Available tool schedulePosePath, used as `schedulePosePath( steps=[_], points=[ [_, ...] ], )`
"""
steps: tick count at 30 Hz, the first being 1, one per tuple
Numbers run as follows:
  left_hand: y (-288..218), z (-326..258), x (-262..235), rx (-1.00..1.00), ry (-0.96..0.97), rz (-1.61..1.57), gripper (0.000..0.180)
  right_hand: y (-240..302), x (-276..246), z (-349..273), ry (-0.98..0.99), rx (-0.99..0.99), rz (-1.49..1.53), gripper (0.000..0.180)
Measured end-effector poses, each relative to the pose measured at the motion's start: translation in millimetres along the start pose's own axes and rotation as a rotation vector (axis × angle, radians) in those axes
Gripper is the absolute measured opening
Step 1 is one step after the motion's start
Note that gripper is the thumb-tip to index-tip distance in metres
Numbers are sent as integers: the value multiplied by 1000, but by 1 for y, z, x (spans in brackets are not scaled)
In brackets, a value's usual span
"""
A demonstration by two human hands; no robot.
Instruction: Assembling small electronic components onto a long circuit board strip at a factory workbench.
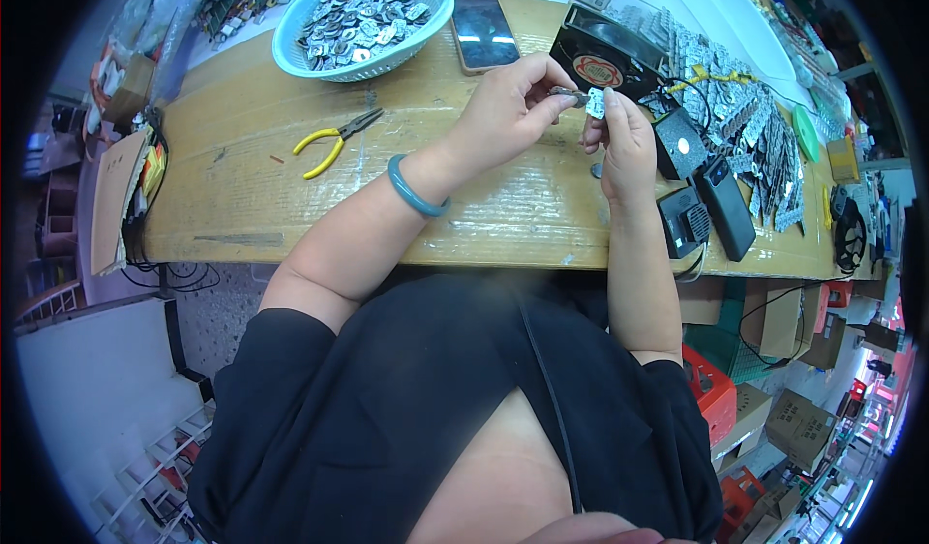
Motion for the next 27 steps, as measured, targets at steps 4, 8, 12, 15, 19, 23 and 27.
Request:
schedulePosePath(
  steps=[4,8,12,15,19,23,27],
  points=[
    [-5,-2,-1,8,-59,57,9,0,1,0,44,-4,-21,27],
    [-2,-2,-1,-8,-65,1,9,1,2,0,32,-5,-17,27],
    [3,-2,-1,-15,-56,-73,9,0,0,0,1,-5,-9,27],
    [6,-2,-1,-47,-56,-93,9,0,0,0,3,-10,-12,27],
    [4,-2,-1,-36,-59,-51,9,-1,-1,1,3,-9,-13,26],
    [8,-2,-1,-48,-73,-30,9,-3,-4,0,-40,2,-20,26],
    [8,-2,-2,-54,-73,-19,9,-4,-4,1,-49,23,-81,26]
  ],
)
Point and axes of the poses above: each hand's wrist, its own z-axis towards the middle knuckle, its own x-axis out of the palm, y = z × x, the point moved 6 cm from there along z, towards the middle knuckle, and after that the axes turned 9 degrees about y, right-handed, at the moved point
